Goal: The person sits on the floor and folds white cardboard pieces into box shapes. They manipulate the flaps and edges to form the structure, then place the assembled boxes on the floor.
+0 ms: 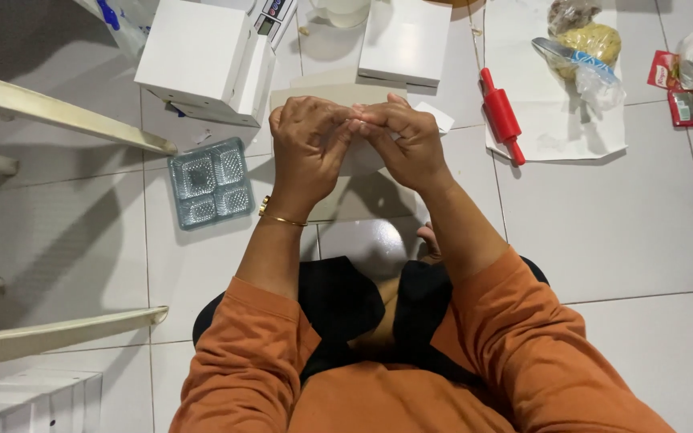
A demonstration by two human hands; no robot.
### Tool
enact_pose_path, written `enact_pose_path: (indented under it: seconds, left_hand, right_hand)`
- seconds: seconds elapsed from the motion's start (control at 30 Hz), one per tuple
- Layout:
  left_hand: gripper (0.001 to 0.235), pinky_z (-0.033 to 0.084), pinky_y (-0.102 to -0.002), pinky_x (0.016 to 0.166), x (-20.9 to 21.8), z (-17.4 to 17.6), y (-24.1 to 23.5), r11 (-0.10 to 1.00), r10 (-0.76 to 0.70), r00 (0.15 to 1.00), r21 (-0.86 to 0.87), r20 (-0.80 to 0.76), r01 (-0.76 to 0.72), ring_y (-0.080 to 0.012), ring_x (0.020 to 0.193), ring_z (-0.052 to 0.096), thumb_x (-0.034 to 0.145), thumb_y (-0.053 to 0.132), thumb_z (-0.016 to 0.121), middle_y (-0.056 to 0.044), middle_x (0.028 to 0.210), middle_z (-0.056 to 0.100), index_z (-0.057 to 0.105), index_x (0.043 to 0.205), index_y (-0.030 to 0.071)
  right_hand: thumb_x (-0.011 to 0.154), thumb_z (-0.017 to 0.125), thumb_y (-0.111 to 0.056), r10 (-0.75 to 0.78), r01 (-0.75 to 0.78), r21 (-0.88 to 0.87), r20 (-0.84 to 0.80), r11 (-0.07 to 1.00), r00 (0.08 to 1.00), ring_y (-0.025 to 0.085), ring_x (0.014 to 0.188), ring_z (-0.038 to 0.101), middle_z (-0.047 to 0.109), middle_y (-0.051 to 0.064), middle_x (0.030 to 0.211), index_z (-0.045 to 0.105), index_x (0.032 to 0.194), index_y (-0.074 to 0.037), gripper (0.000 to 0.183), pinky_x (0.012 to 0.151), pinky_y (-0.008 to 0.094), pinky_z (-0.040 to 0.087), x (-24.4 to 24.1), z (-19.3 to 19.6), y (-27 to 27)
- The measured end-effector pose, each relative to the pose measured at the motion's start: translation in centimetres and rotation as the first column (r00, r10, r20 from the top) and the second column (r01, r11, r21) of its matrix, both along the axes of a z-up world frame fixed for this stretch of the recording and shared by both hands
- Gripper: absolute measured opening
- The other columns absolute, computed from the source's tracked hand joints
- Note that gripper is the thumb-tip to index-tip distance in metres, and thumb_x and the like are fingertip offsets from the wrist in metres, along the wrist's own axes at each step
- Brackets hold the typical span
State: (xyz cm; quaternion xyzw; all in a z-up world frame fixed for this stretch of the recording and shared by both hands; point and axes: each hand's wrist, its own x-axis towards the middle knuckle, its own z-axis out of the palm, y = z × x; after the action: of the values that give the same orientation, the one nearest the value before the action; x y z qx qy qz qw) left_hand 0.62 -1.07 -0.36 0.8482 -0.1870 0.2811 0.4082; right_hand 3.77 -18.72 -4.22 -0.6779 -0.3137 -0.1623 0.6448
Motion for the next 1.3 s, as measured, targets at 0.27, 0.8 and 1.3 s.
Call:
enact_pose_path:
  seconds: [0.27,0.8,1.3]
  left_hand:
    - [0.011,0.031,-0.044,0.1,0.5,1.3,-0.8,0.993,0.066,0.997,0.096,0.033,-0.069,-0.0207,0.101,0.061,0.1,0.033,0.067,0.005,0.095,0.067,0.074,0.101,0.025]
    - [0.059,0.054,-0.024,0.085,-0.8,-4.0,2.6,0.755,0.311,0.942,-0.57,-0.124,-0.324,-0.0102,0.082,0.051,0.115,0.012,0.061,0.005,0.174,0.028,0.029,0.163,0.022]
    - [0.042,0.055,-0.029,0.09,0.2,-4.3,1.1,0.981,0.156,0.984,-0.1,-0.088,-0.165,-0.0136,0.095,0.063,0.113,0.031,0.053,-0.002,0.146,0.064,0.047,0.153,0.018]
  right_hand:
    - [0.104,0.067,-0.015,-0.054,0.053,-0.062,-0.007,0.997,0.999,0.023,0.088,0.073,0.077,0.007,0.094,0.075,0.099,-0.005,0.013,0.107,0.047,0.045,0.6,-0.7,-1.1]
    - [0.097,0.067,-0.029,0.087,0.361,0.573,-0.608,0.736,0.789,0.013,0.075,0.063,0.064,-0.001,0.075,0.063,0.086,-0.009,0.023,0.07,0.028,0.057,3.2,-3.4,-2.0]
    - [0.102,0.068,-0.021,-0.083,0.03,-0.172,-0.311,0.985,0.947,0.011,0.091,0.059,0.064,-0.002,0.097,0.068,0.104,-0.01,0.012,0.08,0.024,0.049,0.6,-0.5,-0.9]
